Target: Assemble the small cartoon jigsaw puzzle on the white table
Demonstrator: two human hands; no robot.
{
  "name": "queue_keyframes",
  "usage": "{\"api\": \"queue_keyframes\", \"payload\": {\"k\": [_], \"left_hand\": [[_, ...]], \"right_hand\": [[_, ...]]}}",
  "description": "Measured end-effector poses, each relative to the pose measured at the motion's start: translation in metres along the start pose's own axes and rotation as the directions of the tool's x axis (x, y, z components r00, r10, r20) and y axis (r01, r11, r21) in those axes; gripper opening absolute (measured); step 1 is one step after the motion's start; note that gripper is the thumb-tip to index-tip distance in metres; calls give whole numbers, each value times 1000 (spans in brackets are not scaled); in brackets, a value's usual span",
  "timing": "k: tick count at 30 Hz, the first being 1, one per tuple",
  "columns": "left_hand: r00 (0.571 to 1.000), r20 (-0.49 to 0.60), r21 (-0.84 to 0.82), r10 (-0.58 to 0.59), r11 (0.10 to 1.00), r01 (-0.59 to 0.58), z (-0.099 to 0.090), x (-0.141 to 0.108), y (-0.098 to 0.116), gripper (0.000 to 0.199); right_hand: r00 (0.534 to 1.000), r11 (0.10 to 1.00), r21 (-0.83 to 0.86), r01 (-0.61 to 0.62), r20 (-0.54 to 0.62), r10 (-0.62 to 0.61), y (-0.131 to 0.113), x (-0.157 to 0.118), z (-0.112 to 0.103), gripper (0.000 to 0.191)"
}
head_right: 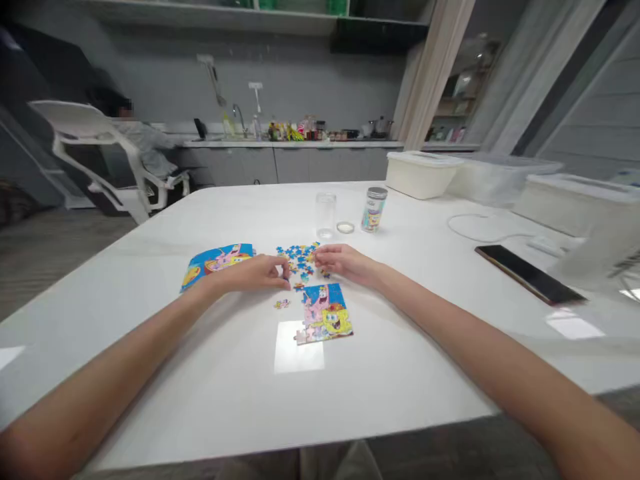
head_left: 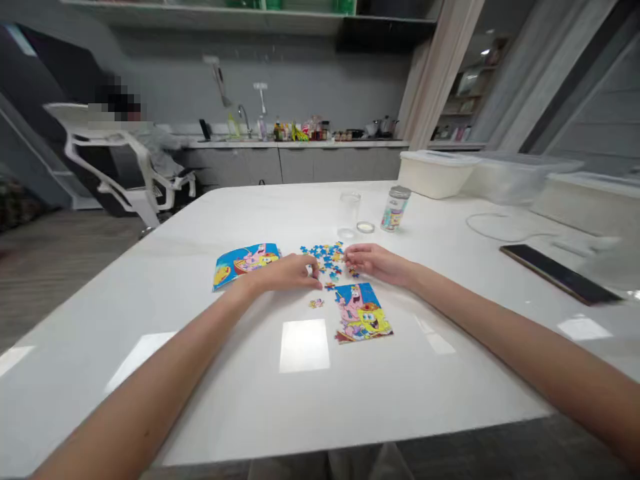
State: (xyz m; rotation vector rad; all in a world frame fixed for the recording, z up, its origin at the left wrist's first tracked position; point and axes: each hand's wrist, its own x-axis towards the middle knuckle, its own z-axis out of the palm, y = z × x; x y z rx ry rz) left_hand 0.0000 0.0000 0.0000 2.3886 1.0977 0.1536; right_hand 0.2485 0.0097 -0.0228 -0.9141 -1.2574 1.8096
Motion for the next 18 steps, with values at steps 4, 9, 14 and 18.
{"api": "queue_keyframes", "payload": {"k": [4,9,14,18], "left_hand": [[999,9,7,-32,999,31,-1,-1,4,29],[999,4,28,-41,999,40,-2,-2,6,26],[999,6,32,-50,998,49,-2,-2,7,26],[999,2,22,-43,999,43,-2,-2,8,26]], "right_hand": [[1000,1000,7,1,-18,-1,1,2,-2,9],[1000,1000,1,10,21,-10,1,2,-3,21],[999,1000,-17,4,32,-3,1,2,-4,24],[1000,999,-38,-2,26,3,0,2,-4,22]]}}
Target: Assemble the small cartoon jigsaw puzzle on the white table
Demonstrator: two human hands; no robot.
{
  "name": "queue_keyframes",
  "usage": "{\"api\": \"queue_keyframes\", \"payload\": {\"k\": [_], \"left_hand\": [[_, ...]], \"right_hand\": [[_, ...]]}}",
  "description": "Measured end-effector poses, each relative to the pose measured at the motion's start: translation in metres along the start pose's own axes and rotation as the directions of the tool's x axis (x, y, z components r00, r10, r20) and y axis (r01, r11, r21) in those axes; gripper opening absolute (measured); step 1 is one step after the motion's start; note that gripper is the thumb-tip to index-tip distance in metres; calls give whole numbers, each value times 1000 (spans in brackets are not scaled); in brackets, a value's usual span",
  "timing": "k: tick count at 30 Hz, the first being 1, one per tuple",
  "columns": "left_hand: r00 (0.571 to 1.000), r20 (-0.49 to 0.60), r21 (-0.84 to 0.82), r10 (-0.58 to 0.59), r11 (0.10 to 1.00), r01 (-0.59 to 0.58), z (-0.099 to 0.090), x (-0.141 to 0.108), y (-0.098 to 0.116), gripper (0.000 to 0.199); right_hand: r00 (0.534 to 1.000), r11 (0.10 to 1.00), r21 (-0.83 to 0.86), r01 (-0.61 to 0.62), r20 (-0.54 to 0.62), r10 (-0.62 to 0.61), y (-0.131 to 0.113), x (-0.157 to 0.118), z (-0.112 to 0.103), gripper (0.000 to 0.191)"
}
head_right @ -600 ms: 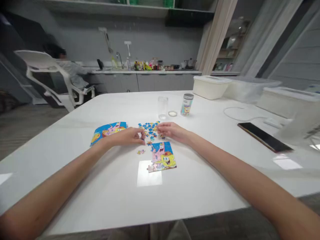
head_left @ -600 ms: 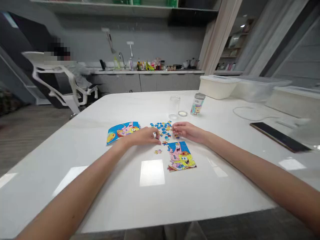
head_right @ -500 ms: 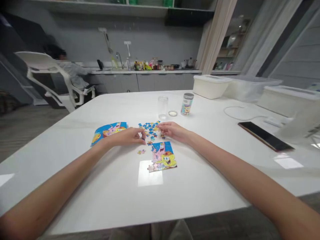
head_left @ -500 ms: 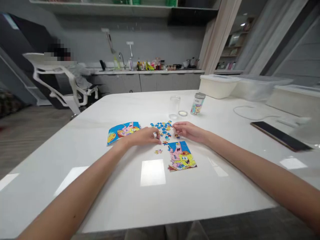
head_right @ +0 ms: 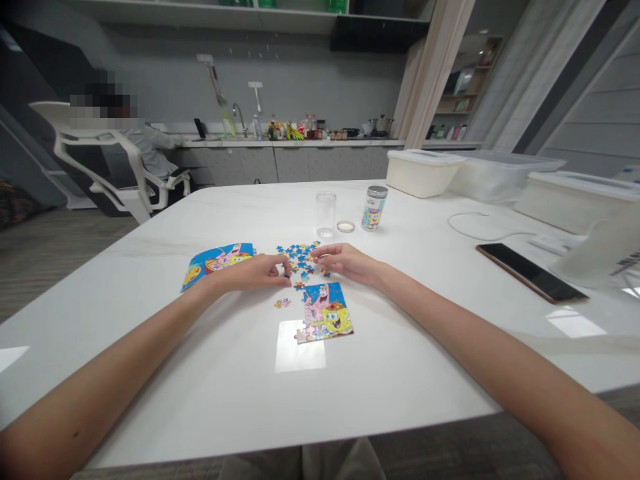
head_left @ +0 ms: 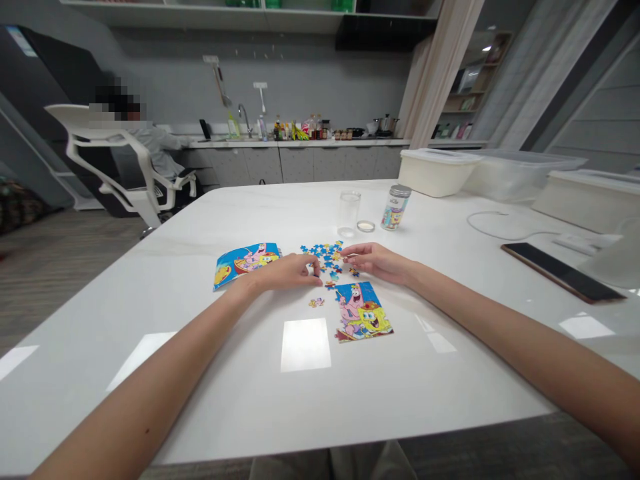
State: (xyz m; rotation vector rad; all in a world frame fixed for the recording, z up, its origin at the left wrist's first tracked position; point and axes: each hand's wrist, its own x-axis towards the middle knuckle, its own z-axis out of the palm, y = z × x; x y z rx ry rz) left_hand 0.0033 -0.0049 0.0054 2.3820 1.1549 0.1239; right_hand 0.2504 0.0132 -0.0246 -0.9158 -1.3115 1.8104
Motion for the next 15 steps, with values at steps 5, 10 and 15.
{"api": "queue_keyframes", "payload": {"k": [5,10,15], "left_hand": [[1000,-2,-8,6,1000,-6,0,0,0,25],[1000,2,-12,-8,1000,8,-1,-1,1,26],[1000,-2,-4,4,1000,-4,0,0,-1,26]], "right_hand": [[999,999,34,7,-47,-5,2,2,0,9],[999,999,41,-19,-34,20,2,2,-1,9],[1000,999,47,-15,3,15,0,0,0,19]]}}
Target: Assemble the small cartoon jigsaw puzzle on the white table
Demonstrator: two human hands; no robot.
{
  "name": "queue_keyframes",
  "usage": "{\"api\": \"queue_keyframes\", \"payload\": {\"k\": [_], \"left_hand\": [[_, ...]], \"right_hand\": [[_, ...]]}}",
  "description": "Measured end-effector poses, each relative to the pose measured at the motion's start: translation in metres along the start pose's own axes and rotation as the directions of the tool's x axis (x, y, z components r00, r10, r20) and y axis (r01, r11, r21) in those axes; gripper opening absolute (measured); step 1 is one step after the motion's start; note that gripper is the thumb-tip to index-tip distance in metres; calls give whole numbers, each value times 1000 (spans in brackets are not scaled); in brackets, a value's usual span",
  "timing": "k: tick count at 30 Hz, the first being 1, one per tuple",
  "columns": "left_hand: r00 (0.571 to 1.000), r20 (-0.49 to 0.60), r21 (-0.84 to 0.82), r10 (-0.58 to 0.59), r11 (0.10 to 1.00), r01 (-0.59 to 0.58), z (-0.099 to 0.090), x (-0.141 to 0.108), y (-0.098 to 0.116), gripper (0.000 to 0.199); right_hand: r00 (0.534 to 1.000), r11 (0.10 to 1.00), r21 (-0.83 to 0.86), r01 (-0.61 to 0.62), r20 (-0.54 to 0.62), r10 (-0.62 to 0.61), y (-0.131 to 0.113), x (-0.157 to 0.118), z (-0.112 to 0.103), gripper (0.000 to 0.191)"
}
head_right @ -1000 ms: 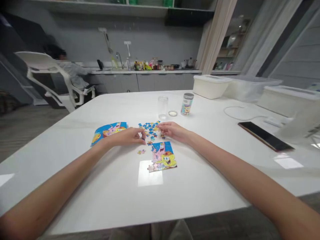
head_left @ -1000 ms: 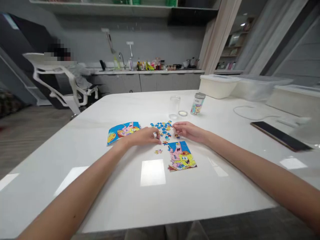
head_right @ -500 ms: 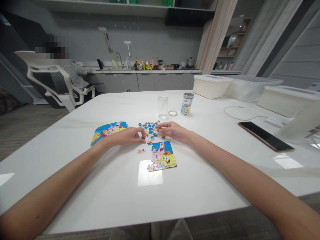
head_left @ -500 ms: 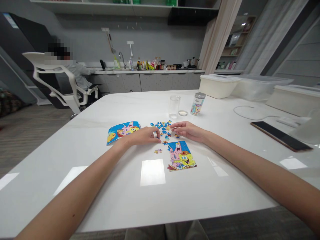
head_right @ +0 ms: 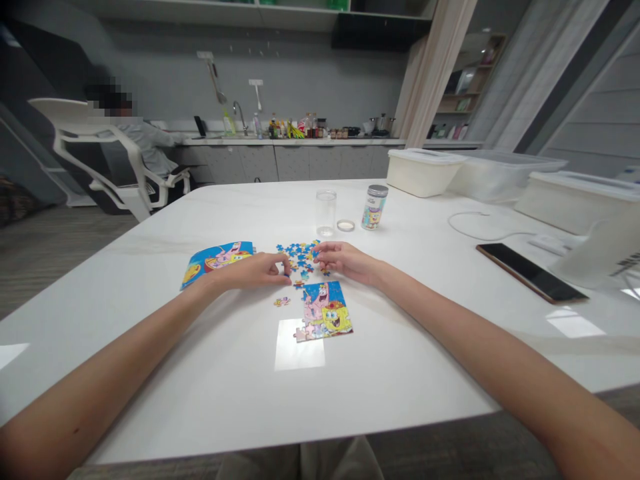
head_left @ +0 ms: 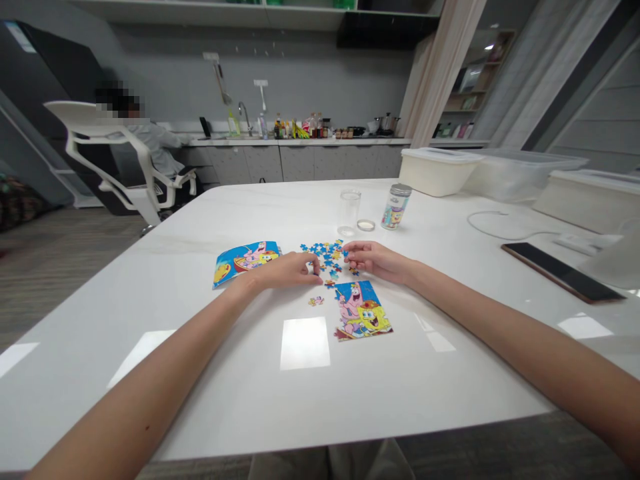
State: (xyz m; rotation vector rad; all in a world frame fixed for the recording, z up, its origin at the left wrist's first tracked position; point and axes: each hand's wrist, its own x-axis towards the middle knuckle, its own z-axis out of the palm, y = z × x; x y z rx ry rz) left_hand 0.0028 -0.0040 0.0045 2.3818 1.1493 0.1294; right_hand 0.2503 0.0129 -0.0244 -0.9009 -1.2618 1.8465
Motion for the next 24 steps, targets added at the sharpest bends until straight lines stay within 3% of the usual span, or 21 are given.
{"api": "queue_keyframes", "payload": {"k": [9,24], "left_hand": [[1000,13,9,-1,1000,1,0,1,-2,27],[1000,12,19,-19,1000,19,1,3,6,28]], "right_hand": [[998,998,-58,12,-54,-15,-3,-1,5,14],[999,998,-42,46,3,-46,1,-1,-1,20]]}}
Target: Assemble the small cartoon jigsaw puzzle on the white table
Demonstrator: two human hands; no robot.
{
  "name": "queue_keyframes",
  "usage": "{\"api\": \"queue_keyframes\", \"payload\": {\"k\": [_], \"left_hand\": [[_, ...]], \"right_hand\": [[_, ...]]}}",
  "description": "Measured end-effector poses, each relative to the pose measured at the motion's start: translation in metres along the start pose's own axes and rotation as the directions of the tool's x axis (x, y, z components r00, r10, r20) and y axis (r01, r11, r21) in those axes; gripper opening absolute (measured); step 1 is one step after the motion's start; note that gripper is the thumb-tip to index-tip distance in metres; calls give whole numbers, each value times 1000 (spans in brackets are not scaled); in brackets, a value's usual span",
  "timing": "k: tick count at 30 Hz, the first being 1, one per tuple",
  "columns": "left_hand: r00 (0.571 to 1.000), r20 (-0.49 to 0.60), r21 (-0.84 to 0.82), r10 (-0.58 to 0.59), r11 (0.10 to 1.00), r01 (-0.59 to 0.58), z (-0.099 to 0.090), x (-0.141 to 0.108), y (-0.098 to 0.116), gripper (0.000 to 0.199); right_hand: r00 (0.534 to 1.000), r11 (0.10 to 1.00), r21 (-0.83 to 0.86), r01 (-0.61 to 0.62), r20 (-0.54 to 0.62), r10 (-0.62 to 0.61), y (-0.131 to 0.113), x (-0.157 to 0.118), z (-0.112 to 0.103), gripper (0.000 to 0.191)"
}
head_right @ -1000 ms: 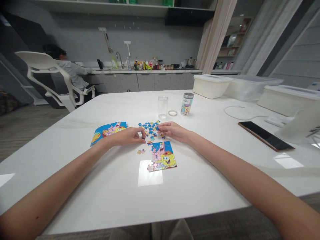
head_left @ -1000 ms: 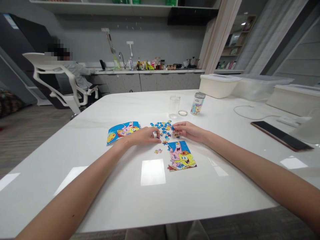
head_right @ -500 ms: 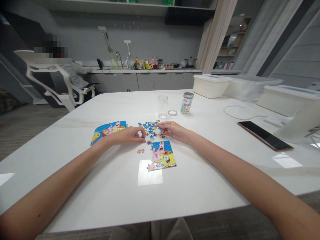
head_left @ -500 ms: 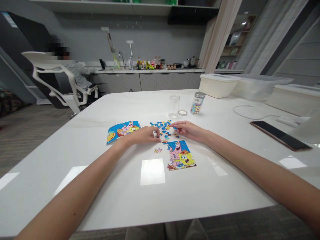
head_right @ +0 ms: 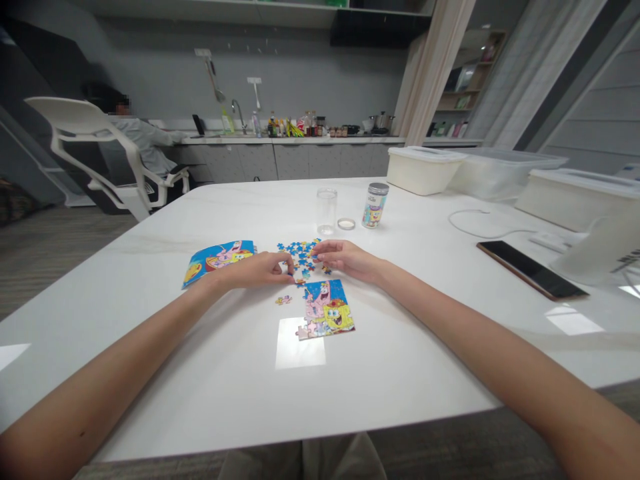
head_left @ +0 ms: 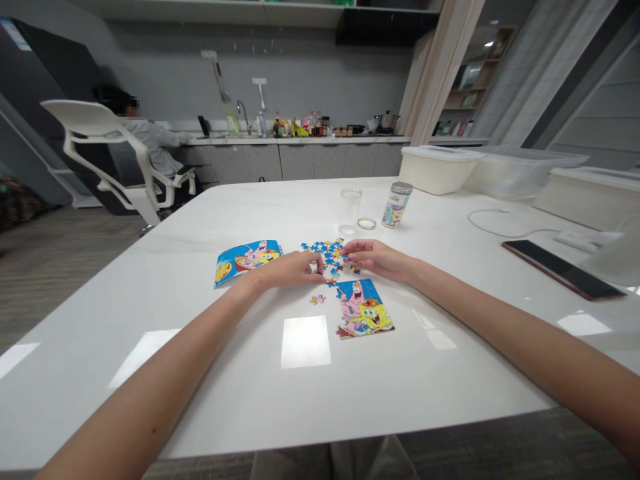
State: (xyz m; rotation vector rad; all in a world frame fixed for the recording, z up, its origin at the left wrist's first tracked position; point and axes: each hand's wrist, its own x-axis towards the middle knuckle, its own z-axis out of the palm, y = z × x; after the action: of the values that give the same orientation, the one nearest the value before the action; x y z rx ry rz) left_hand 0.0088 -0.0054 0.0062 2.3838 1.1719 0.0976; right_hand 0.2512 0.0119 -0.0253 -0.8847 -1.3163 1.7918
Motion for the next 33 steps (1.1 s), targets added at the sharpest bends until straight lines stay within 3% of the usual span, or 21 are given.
{"api": "queue_keyframes", "payload": {"k": [9,14,19,28,33], "left_hand": [[1000,2,13,-4,1000,4,-1,-2,1,30],[999,18,22,31,999,-31,-4,-6,2,24],[996,46,-21,77,997,-76,-5,-9,0,32],[998,30,-32,53,998,-52,-5,-8,2,28],[1000,13,-30,28,999,-28,-5,-9,3,23]], "right_hand": [[1000,1000,-5,-19,6,19,1,1,-1,18],[1000,1000,-5,-15,-6,15,0,0,-1,23],[1000,999,-39,-24,12,25,-1,0,-1,23],[1000,998,-67,-2,7,2,-1,0,1,13],[1000,1000,-24,-12,-18,12,1,2,-1,17]]}}
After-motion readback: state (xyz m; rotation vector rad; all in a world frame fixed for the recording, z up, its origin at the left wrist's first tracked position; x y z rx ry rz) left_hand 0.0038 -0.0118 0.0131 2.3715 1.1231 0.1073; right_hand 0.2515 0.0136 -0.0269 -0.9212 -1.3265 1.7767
